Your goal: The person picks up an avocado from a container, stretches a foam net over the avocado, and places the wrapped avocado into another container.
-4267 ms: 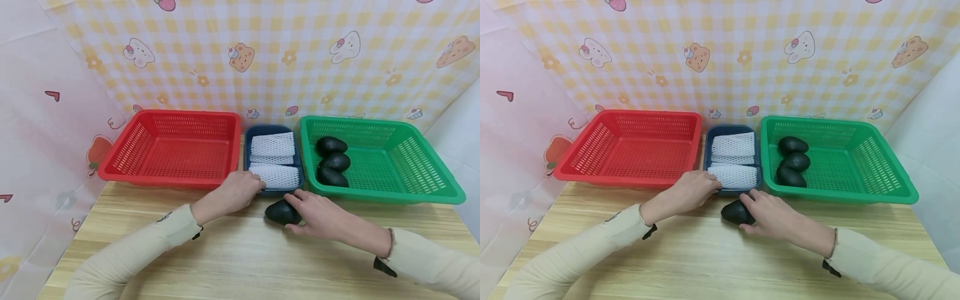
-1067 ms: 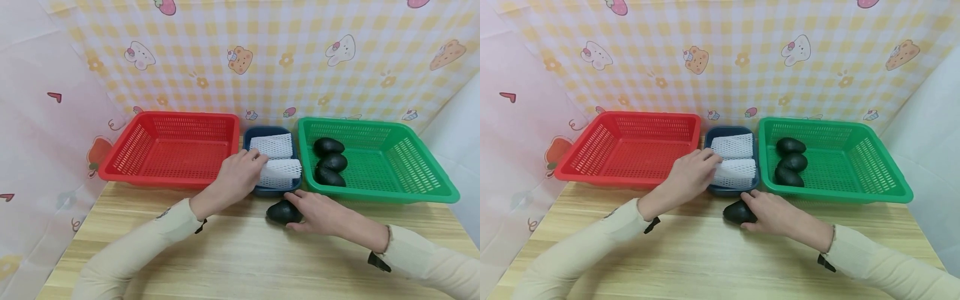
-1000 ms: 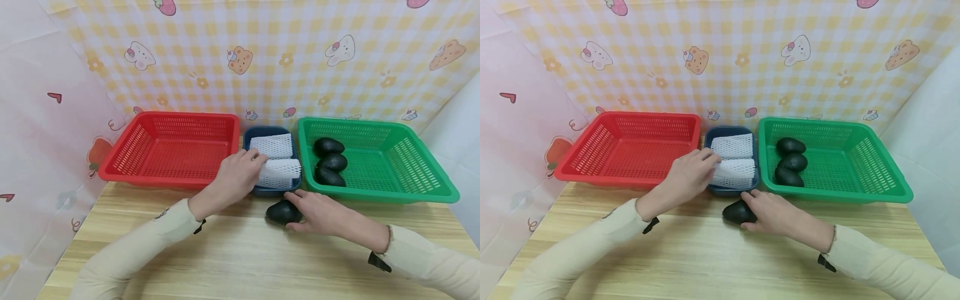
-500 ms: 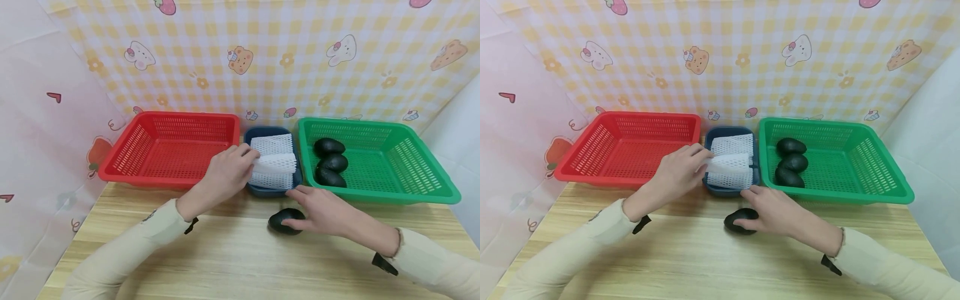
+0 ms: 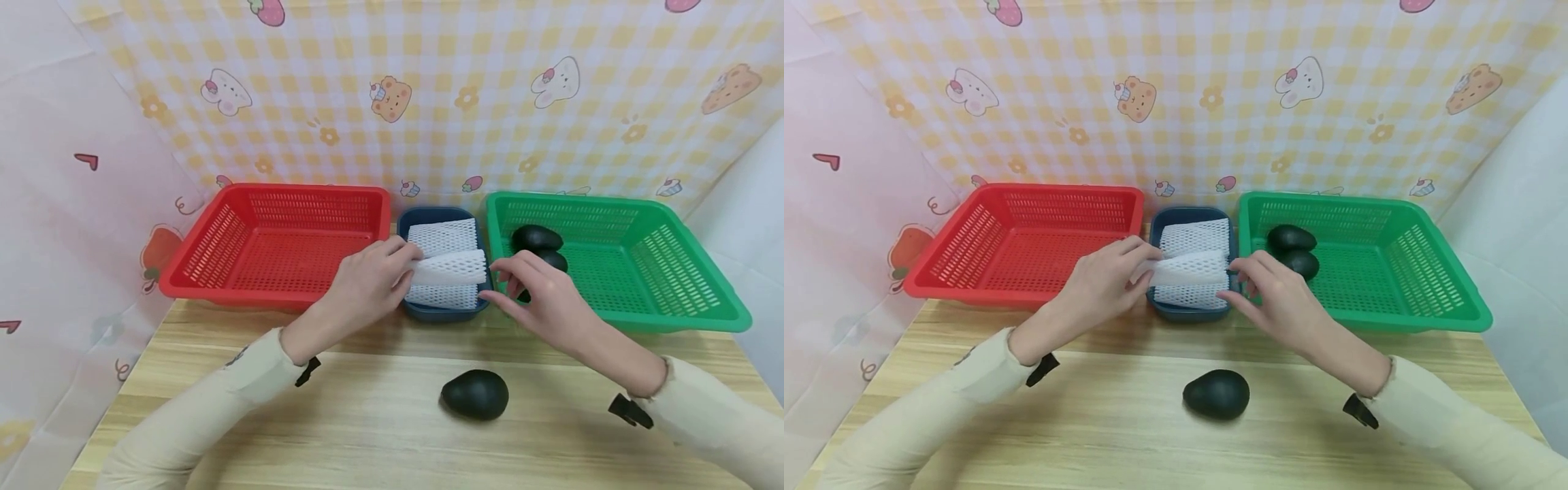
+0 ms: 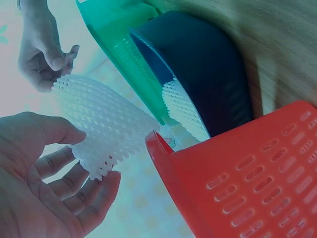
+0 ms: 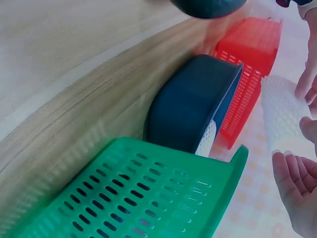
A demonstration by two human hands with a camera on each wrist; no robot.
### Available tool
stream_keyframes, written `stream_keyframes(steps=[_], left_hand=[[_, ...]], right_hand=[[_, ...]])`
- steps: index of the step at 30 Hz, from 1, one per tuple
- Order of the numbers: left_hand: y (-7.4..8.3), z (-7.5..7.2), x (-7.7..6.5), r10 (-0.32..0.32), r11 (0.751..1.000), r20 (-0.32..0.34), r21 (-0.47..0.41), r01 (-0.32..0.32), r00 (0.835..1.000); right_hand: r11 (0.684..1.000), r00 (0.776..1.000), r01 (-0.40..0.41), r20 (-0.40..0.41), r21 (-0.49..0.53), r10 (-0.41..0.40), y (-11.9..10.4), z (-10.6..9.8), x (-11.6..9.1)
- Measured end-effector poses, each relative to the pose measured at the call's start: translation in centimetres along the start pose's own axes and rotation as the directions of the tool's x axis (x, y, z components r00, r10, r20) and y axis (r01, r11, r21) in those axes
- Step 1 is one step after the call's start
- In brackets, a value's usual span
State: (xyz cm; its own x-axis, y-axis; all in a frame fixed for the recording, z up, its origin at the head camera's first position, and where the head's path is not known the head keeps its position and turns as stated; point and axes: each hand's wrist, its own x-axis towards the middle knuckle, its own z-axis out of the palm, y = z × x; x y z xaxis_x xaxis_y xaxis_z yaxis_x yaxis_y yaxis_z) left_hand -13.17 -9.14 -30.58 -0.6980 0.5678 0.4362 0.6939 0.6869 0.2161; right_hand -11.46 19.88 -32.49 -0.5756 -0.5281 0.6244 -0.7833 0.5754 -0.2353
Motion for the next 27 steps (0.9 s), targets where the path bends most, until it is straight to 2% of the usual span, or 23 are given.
stream_keyframes(steps=[4, 12, 16, 22, 24, 27], left_hand=[[0.2, 0.2, 0.0, 0.019, 0.999, -0.003, -0.027, -0.019, 1.000], [0.3, 0.5, 0.0, 0.048, 0.996, 0.024, -0.073, -0.046, 0.999], [-0.1, 0.3, -0.2, 0.069, 0.994, 0.087, -0.094, -0.060, 0.994], [-0.9, 0.0, -1.1, 0.090, 0.992, 0.231, -0.105, -0.068, 0.969], [-1.2, 0.0, -1.4, 0.079, 0.993, 0.237, -0.109, -0.055, 0.968], [-1.8, -0.1, -1.7, 0.050, 0.991, 0.206, -0.131, -0.023, 0.977]], right_hand=[[0.999, 1.000, -0.021, 0.020, 0.026, 0.020, 0.2, 0.2, 0.0], [0.999, 0.999, 0.024, 0.022, 0.033, -0.025, 0.0, 0.5, 0.2], [0.998, 0.999, 0.040, -0.010, 0.038, -0.039, 0.0, 0.3, 0.3], [0.994, 1.000, 0.012, -0.010, 0.106, -0.011, 0.2, 0.0, 0.3], [0.992, 1.000, -0.007, -0.001, 0.129, 0.007, 0.3, -0.1, 0.3], [0.985, 1.000, -0.021, 0.005, 0.169, 0.020, 0.3, -0.1, 0.3]])
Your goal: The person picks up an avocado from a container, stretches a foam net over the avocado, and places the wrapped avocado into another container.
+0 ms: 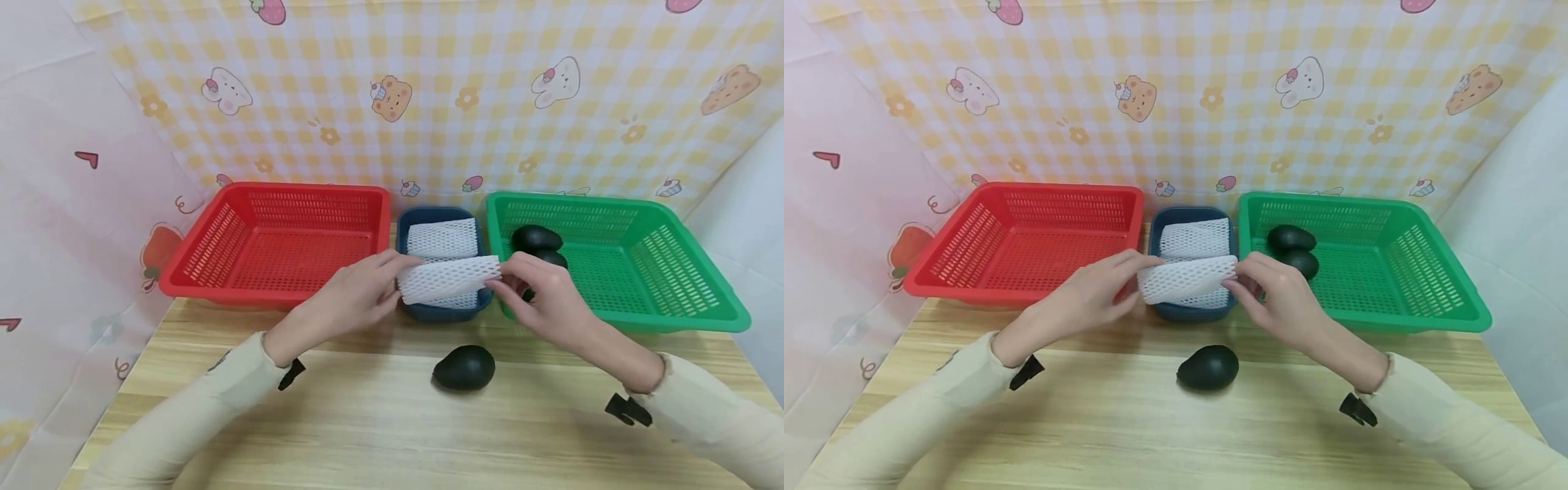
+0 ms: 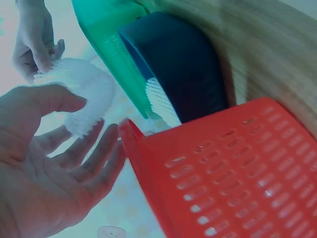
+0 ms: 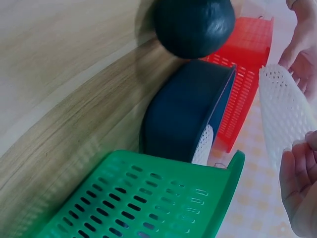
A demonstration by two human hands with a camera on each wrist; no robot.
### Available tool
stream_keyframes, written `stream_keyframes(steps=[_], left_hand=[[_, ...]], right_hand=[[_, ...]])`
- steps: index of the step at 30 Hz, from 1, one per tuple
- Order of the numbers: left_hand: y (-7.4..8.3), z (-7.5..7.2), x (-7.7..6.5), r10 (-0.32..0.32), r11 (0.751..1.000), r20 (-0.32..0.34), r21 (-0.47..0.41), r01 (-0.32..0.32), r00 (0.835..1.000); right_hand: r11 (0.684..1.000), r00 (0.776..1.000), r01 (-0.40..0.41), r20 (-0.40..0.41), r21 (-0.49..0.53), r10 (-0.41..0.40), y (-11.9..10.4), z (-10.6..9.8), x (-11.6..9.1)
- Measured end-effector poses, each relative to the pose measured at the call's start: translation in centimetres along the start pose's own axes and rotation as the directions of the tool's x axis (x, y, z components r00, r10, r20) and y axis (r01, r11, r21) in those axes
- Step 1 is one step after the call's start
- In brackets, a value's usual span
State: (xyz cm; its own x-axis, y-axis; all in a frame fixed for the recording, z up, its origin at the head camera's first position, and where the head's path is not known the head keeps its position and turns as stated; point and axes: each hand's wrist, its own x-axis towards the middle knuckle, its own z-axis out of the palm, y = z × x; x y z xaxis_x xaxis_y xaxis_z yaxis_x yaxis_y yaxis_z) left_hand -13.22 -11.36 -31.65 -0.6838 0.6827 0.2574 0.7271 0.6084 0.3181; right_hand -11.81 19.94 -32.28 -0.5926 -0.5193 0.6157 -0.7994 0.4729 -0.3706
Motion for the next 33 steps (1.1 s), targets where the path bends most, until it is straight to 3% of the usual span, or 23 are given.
stream_keyframes(steps=[8, 19, 24, 29, 33], left_hand=[[-0.6, -0.2, -0.3, -0.028, 0.998, -0.110, -0.058, 0.022, 0.994], [-1.4, -0.5, -0.3, -0.052, 0.999, -0.207, -0.025, 0.048, 0.977], [-1.9, -0.9, -0.5, -0.067, 0.998, -0.239, -0.028, 0.062, 0.969], [-2.4, -1.4, -0.7, -0.072, 0.997, -0.277, -0.034, 0.065, 0.958], [-2.5, -1.5, -0.8, -0.073, 0.997, -0.277, -0.037, 0.065, 0.958]], right_hand=[[0.997, 1.000, -0.013, 0.023, 0.079, 0.011, -0.3, 0.2, 0.1], [0.989, 0.991, 0.016, 0.133, 0.146, -0.036, -1.1, 0.4, -0.2], [0.968, 0.978, 0.048, 0.188, 0.247, -0.096, -1.6, 0.5, -0.5], [0.927, 0.954, 0.126, 0.212, 0.352, -0.211, -2.2, 0.9, -0.6], [0.910, 0.940, 0.163, 0.219, 0.381, -0.260, -2.6, 1.1, -0.7]])
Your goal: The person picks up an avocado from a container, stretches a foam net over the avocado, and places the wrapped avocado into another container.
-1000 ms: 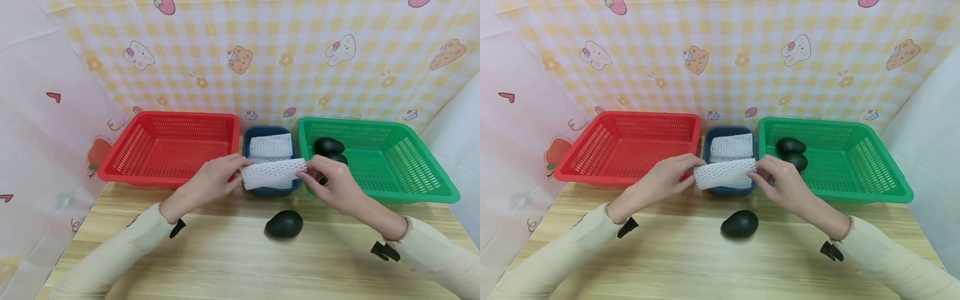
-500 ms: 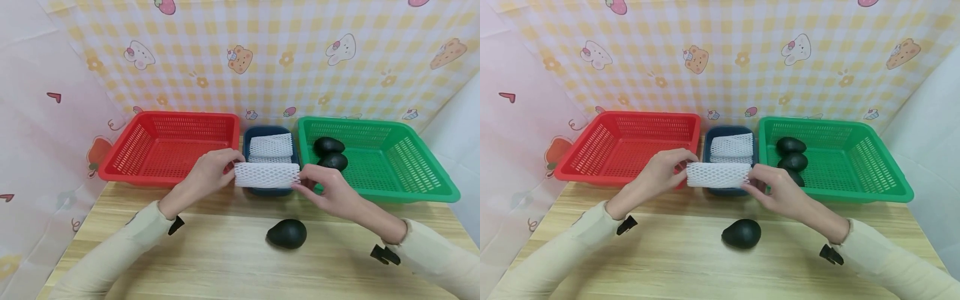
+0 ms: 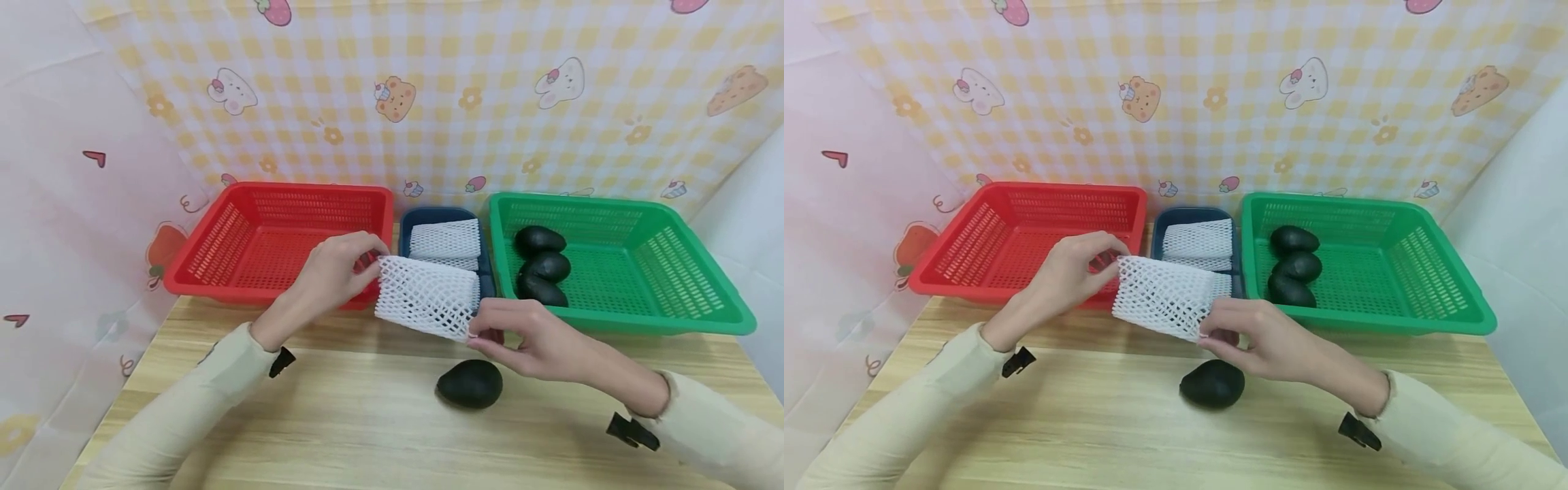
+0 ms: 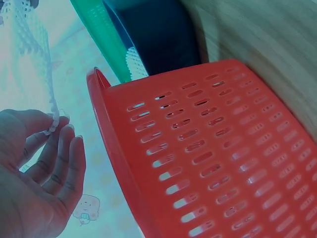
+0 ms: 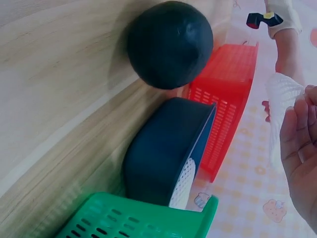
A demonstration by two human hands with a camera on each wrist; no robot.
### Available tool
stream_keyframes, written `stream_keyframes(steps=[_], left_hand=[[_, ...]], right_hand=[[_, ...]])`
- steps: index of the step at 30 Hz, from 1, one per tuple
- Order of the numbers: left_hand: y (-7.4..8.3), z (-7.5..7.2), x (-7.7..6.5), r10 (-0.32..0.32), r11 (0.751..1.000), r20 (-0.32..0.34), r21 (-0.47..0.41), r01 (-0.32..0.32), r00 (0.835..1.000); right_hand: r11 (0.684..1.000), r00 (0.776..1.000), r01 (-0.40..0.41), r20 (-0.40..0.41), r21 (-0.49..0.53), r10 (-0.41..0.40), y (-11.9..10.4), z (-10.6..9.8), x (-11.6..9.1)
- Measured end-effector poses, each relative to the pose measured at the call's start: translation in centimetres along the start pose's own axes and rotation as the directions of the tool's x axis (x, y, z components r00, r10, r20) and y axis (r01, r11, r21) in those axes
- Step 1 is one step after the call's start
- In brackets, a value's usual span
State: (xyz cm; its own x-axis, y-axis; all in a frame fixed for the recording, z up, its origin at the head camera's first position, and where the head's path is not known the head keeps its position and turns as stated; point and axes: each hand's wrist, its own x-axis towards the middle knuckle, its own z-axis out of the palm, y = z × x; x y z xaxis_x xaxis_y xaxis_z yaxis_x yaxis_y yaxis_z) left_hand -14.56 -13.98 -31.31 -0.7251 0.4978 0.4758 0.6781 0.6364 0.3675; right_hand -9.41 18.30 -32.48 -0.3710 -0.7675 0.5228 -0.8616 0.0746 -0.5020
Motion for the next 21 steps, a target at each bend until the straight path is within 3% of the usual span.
stream_keyframes(steps=[12, 16, 21], left_hand=[[-0.3, 0.1, -0.6, 0.014, 0.999, 0.024, -0.030, -0.014, 1.000], [-0.4, 0.0, -0.7, 0.024, 0.999, 0.041, -0.047, -0.022, 0.999], [-0.6, 0.1, -0.6, 0.026, 0.998, 0.046, -0.061, -0.023, 0.999]], right_hand=[[0.974, 0.983, -0.185, -0.034, -0.134, 0.182, 0.2, -0.8, -0.2], [0.948, 0.962, -0.268, -0.002, -0.170, 0.271, 0.3, -1.0, -0.6], [0.907, 0.913, -0.351, 0.130, -0.231, 0.386, 0.2, -1.2, -1.0]])
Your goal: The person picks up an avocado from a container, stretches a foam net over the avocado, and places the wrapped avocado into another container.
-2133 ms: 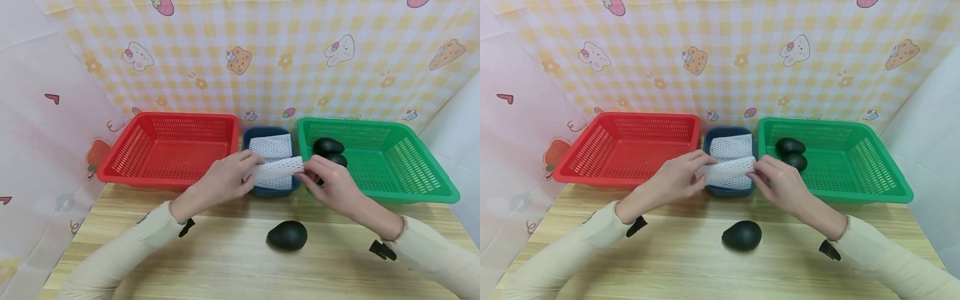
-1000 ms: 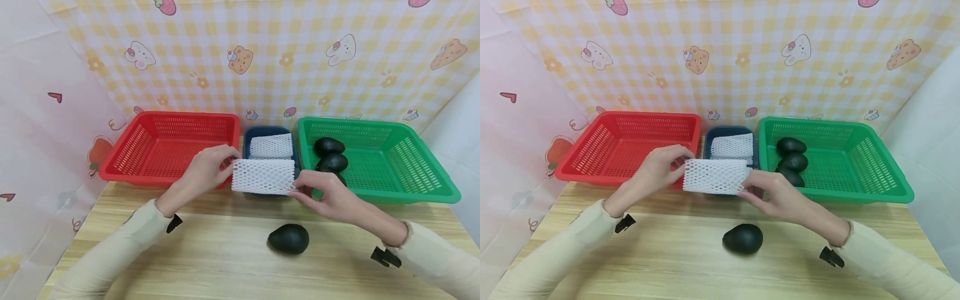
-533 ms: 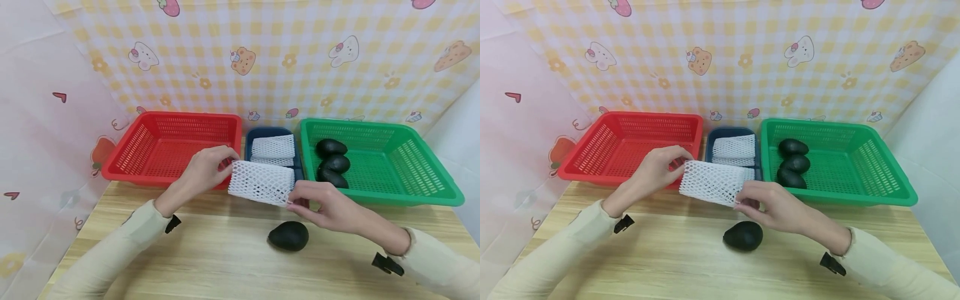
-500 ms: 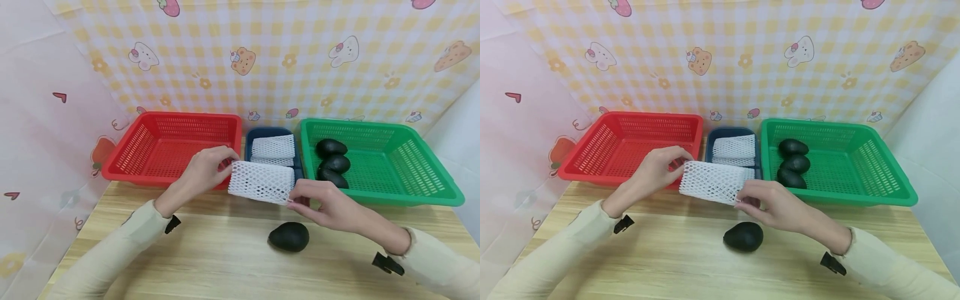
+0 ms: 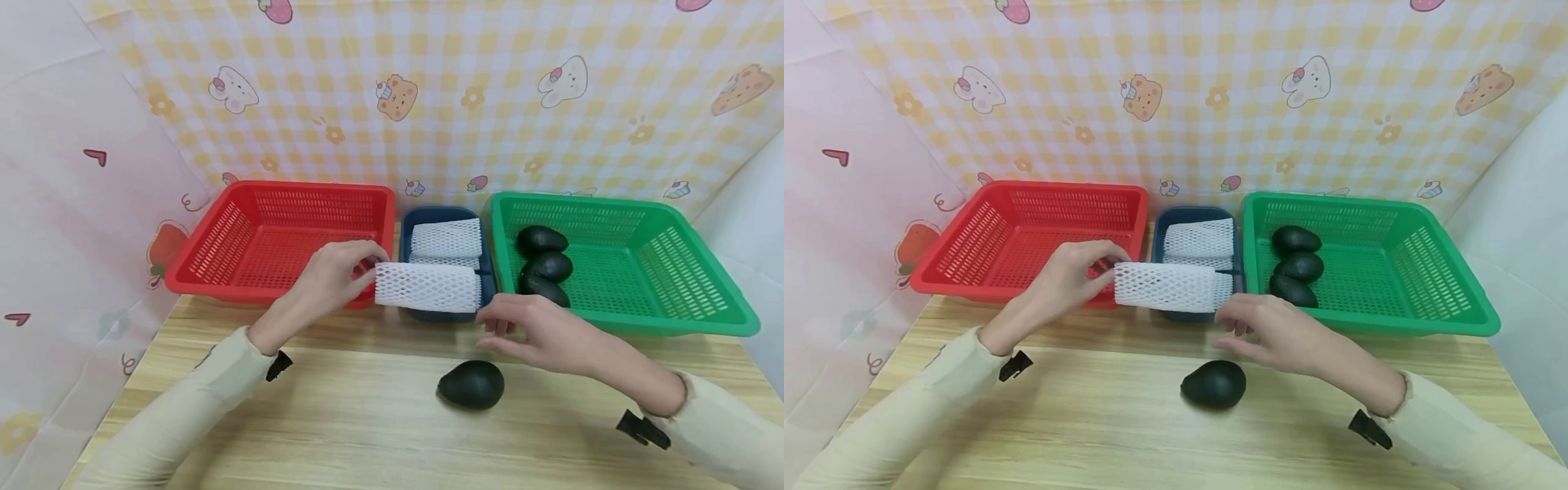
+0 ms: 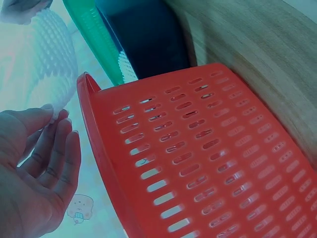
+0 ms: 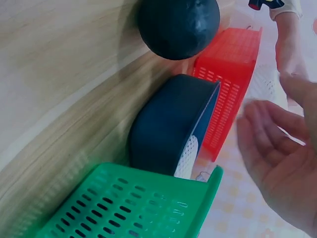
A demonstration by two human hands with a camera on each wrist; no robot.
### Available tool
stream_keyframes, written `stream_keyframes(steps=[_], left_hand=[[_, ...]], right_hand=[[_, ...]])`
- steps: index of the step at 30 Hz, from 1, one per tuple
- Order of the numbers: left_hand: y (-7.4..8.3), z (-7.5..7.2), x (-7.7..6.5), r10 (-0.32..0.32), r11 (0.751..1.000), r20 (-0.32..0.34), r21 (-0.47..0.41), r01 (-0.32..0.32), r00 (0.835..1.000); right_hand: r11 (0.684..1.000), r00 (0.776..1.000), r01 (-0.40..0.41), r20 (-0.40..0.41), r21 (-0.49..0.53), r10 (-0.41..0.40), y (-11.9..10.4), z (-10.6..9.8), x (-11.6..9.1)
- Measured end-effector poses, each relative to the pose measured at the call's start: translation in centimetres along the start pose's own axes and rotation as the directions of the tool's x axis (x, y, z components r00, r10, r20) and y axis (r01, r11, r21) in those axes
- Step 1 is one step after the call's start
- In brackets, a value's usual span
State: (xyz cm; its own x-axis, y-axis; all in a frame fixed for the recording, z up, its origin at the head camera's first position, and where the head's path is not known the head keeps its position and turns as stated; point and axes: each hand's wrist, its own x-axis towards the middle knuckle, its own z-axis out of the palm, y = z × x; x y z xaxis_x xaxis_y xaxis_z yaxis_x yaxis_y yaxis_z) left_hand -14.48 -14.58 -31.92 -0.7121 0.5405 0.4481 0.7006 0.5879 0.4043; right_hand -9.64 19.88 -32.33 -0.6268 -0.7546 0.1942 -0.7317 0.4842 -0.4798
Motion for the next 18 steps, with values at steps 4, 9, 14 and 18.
stream_keyframes(steps=[4, 9, 14, 18], left_hand=[[0.0, 0.0, -0.1, -0.016, 1.000, -0.002, 0.009, 0.016, 1.000], [0.1, -0.1, -0.2, -0.010, 1.000, -0.002, 0.006, 0.010, 1.000], [0.0, -0.1, -0.3, 0.003, 1.000, 0.003, -0.002, -0.003, 1.000], [0.0, -0.1, -0.3, 0.006, 1.000, 0.004, -0.004, -0.006, 1.000]], right_hand=[[0.999, 0.989, -0.027, 0.146, -0.029, 0.031, 0.0, 0.0, -0.3], [0.997, 0.945, -0.060, 0.318, -0.041, 0.070, -0.4, -0.2, -0.7], [0.997, 0.909, -0.061, 0.409, -0.051, 0.077, -0.4, 0.5, -0.9], [0.996, 0.889, -0.044, 0.452, -0.081, 0.076, -0.4, 1.4, -0.8]])
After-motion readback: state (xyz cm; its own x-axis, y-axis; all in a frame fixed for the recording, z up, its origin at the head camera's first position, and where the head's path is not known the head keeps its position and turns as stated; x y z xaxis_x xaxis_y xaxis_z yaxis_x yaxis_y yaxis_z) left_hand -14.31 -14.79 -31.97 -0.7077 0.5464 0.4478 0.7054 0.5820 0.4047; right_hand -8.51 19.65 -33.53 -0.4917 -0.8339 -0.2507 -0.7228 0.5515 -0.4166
